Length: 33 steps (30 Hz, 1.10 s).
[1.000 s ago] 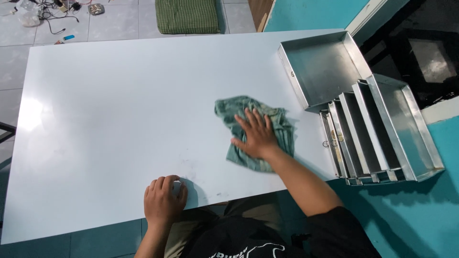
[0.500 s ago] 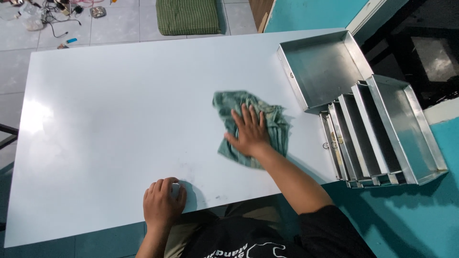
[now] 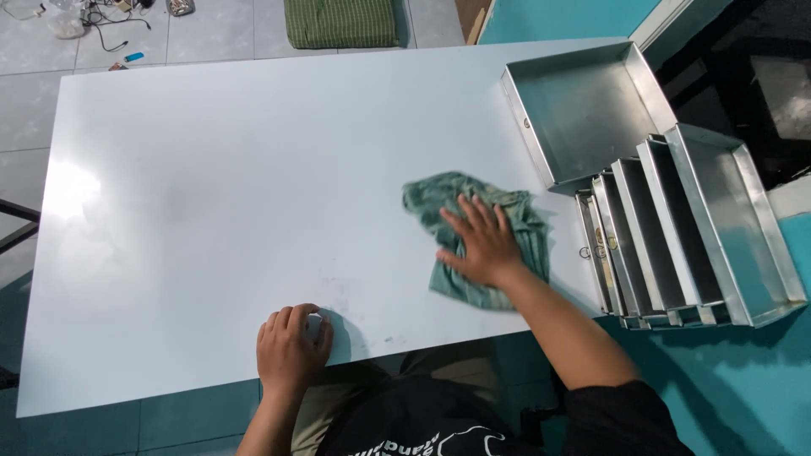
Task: A person unfolds a cloth and uses it to wipe down a white table surface.
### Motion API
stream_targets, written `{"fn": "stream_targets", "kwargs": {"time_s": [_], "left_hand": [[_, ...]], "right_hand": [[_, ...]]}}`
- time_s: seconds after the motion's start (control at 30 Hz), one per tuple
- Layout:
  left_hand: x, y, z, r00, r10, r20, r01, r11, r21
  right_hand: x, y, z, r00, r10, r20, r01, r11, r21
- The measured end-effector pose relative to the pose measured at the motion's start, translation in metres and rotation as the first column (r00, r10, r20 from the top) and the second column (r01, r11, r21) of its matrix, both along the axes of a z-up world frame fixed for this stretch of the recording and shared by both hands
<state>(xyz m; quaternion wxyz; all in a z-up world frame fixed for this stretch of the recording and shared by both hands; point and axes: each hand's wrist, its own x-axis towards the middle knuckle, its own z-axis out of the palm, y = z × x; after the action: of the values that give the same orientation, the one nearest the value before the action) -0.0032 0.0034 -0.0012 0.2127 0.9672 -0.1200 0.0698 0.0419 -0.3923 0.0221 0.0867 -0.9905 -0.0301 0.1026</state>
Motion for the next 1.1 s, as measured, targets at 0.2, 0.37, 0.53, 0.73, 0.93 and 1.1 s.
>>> {"fn": "stream_targets", "kwargs": {"time_s": [0.2,0.37,0.53,0.73,0.93,1.1], "left_hand": [[0.002,0.000,-0.009,0.998,-0.008,0.065,0.005,0.999,0.046],[0.001,-0.004,-0.003,0.998,-0.013,0.054,0.012,1.000,0.019],[0.000,-0.004,-0.002,0.999,-0.015,0.035,0.014,1.000,0.024],[-0.002,0.000,-0.004,0.998,-0.014,0.062,0.015,1.000,-0.016],[-0.001,0.001,-0.002,0.999,-0.032,0.008,0.032,0.999,-0.013],[-0.001,0.000,0.003,0.998,-0.031,-0.062,0.030,0.999,-0.010]], "right_hand": [[0.049,0.020,0.039,0.965,-0.255,-0.051,0.255,0.967,-0.009],[0.067,0.055,0.033,0.963,-0.257,-0.083,0.252,0.966,-0.066],[0.051,0.098,0.036,0.974,-0.151,-0.170,0.144,0.988,-0.055],[0.010,0.104,0.029,0.989,0.102,-0.103,-0.101,0.995,0.009],[0.003,0.053,0.006,0.967,0.252,0.022,-0.253,0.966,0.047],[0.025,0.024,0.007,0.994,0.101,0.033,-0.104,0.992,0.072]]}}
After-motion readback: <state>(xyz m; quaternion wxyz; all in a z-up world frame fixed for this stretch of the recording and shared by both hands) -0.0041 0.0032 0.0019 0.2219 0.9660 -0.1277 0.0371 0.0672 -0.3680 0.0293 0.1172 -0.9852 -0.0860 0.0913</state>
